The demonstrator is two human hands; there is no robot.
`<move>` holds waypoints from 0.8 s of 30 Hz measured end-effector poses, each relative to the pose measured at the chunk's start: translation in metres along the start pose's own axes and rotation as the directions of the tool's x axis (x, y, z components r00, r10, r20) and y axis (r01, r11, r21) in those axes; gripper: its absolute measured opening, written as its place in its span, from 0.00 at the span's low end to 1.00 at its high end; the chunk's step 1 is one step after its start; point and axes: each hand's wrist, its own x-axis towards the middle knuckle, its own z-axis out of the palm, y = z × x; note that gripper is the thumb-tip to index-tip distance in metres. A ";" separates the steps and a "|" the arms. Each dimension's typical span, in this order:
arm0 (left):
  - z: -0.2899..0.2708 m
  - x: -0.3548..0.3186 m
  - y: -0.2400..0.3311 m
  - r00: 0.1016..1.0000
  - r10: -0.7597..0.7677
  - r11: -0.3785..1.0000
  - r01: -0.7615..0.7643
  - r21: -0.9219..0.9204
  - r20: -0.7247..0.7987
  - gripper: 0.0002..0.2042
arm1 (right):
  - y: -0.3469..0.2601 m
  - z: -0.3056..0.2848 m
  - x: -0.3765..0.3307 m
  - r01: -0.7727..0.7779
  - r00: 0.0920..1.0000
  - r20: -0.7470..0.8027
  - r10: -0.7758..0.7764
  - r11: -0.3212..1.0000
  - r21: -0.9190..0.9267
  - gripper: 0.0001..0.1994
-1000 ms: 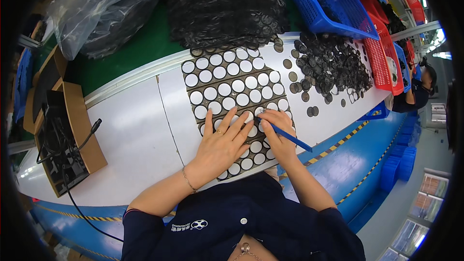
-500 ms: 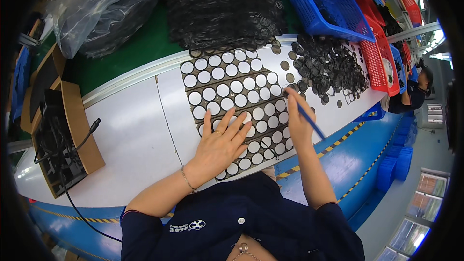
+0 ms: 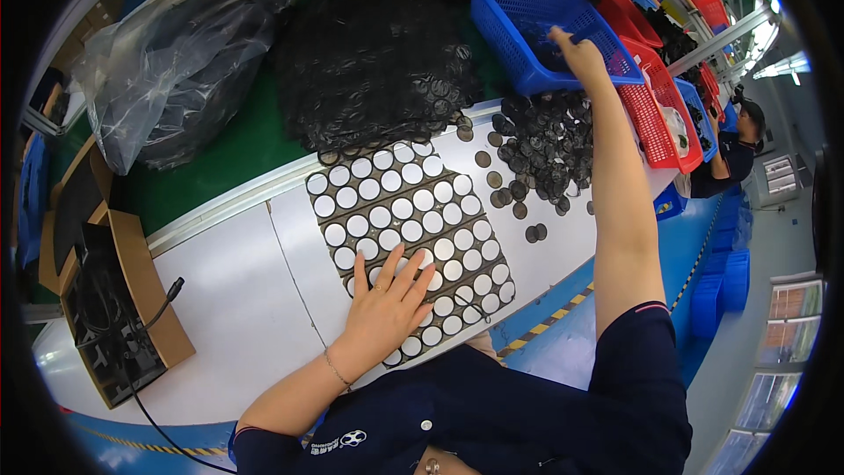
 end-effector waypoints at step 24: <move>0.004 -0.007 0.006 0.997 0.070 0.997 -0.071 -0.032 -0.032 0.22 | -0.116 0.051 -0.412 0.232 0.963 0.005 -0.269 0.838 0.495 0.10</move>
